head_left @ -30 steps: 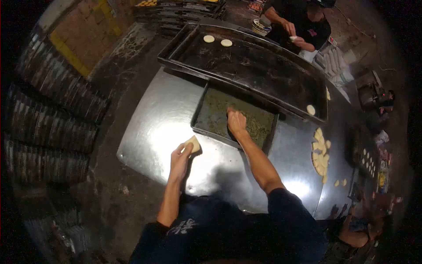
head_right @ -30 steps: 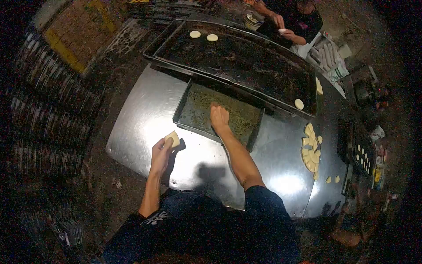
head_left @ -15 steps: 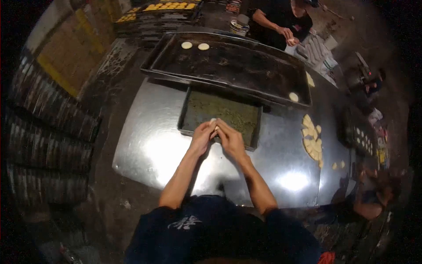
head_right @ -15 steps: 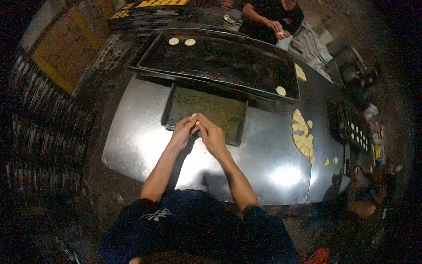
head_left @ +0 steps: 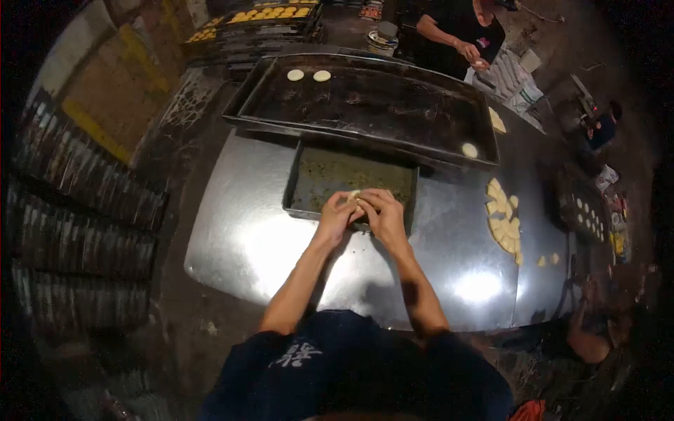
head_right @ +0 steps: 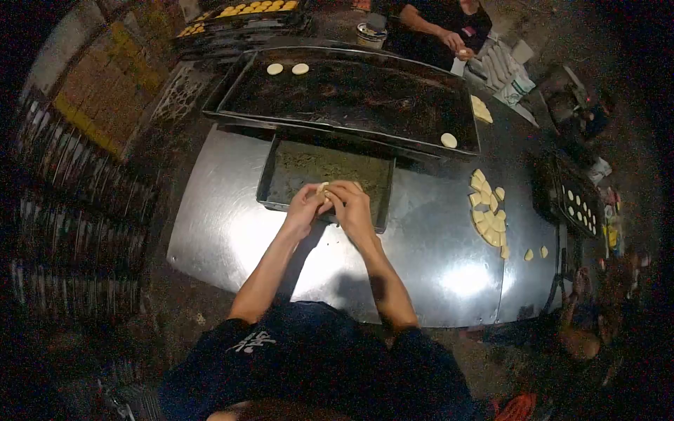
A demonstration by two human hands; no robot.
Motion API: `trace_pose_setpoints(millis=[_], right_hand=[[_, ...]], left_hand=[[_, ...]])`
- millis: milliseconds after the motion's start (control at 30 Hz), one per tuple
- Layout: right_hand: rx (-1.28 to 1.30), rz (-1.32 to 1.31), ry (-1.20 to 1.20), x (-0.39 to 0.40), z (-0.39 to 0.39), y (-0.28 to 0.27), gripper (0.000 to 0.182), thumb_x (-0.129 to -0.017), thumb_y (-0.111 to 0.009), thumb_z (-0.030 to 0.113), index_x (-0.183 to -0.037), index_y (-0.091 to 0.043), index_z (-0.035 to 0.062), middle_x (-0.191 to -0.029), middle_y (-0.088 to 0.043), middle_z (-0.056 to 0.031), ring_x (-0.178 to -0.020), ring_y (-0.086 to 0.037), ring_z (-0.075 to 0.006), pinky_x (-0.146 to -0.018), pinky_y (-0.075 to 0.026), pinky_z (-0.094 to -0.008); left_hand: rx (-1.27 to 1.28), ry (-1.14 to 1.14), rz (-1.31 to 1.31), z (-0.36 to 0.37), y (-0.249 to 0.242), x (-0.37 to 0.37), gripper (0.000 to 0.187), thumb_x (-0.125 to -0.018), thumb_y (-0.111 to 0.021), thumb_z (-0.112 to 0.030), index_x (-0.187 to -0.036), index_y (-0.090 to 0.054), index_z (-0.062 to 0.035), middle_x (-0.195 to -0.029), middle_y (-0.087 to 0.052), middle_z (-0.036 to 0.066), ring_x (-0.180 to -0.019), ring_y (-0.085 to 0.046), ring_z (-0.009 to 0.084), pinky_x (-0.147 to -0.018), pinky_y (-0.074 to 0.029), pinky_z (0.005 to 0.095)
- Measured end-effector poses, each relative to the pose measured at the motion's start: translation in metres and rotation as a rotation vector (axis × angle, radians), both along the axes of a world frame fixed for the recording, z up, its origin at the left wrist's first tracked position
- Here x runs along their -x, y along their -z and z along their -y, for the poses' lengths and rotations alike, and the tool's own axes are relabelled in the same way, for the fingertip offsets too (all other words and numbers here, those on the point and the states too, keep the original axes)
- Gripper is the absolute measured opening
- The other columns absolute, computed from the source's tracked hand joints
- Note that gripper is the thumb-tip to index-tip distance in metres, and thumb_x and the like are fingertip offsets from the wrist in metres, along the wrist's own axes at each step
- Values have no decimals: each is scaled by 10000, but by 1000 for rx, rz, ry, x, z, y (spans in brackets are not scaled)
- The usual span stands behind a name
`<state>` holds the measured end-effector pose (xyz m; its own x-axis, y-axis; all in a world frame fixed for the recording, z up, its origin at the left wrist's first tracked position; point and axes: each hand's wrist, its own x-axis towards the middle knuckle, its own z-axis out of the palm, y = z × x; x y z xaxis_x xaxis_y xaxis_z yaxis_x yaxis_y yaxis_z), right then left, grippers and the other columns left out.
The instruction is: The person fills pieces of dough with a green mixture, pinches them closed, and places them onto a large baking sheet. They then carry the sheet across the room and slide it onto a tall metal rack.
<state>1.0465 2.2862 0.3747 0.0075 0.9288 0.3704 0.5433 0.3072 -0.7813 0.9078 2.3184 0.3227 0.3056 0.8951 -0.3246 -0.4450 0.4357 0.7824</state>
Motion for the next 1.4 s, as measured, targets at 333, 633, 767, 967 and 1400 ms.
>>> trace_pose_setpoints(millis=[333, 633, 767, 967, 1400], right_hand=[[142, -210, -128, 1, 0, -26, 246, -858, -673, 88, -1088, -685, 1, -1053, -666, -112, -968, -647, -222, -847, -509, -318], [-92, 40, -65, 21, 30, -36, 144, -838, -665, 50, -946, -680, -43, -939, -638, -134, -853, -625, -247, -738, -497, -342], [49, -113, 109, 19, 58, -39, 165, -833, -661, 30, -988, -680, -23, -958, -630, -145, -825, -626, -255, -714, -502, -327], [62, -247, 234, -2, 95, -46, 193, -829, -694, 61, -1004, -689, -21, -948, -654, -138, -829, -648, -219, -730, -513, -310], [188, 425, 457, -125, 199, 56, 258, -891, -620, 245, -881, -700, 0, -976, -566, -174, -993, -504, -334, -822, -431, -432]], left_hand=[[-170, 108, 11, 14, -35, 31, 417, -994, -506, -140, -1373, -430, 14, -1213, -567, 124, -1061, -592, 178, -900, -502, 273], [-56, -7, 232, 33, -20, 17, 295, -1005, -500, -267, -1185, -539, -36, -1047, -587, 64, -954, -592, 132, -820, -493, 246], [-146, 95, 231, 42, -29, 5, 206, -985, -547, -232, -1076, -546, -48, -986, -578, 45, -886, -592, 99, -728, -500, 220], [-43, 92, 241, 65, -37, -24, 163, -933, -626, -139, -1052, -572, -41, -993, -618, 69, -908, -605, 130, -759, -501, 241], [-93, 135, 12, 126, -40, -8, 358, -928, -619, -188, -1234, -539, -19, -1304, -519, 118, -1243, -485, 232, -1057, -432, 368]])
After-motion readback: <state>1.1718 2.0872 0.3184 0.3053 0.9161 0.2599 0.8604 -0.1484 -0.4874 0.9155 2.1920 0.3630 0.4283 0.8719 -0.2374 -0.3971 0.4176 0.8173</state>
